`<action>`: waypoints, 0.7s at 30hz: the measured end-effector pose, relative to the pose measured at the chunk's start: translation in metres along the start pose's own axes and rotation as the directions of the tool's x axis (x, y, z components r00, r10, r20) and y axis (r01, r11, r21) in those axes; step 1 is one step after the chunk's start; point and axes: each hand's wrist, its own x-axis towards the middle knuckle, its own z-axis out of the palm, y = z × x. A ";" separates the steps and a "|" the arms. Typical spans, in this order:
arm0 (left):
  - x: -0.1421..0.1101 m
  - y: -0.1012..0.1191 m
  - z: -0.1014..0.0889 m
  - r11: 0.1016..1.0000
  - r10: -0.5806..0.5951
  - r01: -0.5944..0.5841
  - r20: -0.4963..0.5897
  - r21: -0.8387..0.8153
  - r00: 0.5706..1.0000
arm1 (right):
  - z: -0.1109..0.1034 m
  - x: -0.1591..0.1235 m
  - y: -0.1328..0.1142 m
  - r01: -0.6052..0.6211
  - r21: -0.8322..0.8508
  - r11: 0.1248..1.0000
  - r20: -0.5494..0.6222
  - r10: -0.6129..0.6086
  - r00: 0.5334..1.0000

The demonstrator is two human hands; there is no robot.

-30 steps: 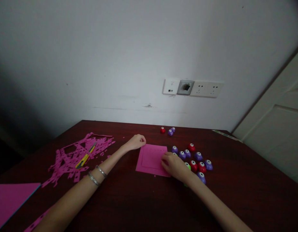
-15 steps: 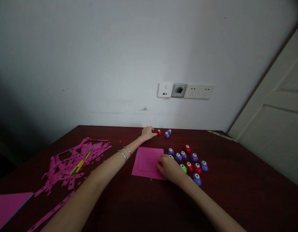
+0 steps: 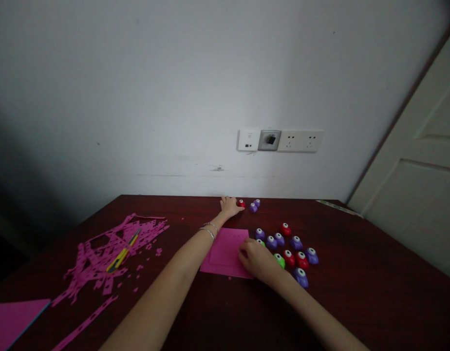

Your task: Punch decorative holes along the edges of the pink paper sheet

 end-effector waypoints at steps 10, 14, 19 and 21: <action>0.000 0.001 0.011 0.999 -0.006 0.003 -0.050 -0.053 0.999 | -0.001 -0.001 0.000 -0.006 -0.008 1.000 0.019 0.006 1.000; -0.002 -0.003 0.006 0.997 -0.009 0.005 -0.047 -0.082 0.999 | -0.002 -0.001 -0.002 -0.004 -0.015 1.000 0.023 0.004 1.000; -0.009 -0.023 -0.013 0.993 -0.016 0.008 -0.065 -0.118 0.998 | -0.004 -0.002 -0.003 -0.012 -0.014 1.000 0.026 0.012 1.000; -0.014 -0.034 -0.025 0.988 -0.012 0.003 -0.060 -0.155 0.998 | -0.005 -0.003 -0.003 -0.010 -0.016 1.000 0.027 0.010 1.000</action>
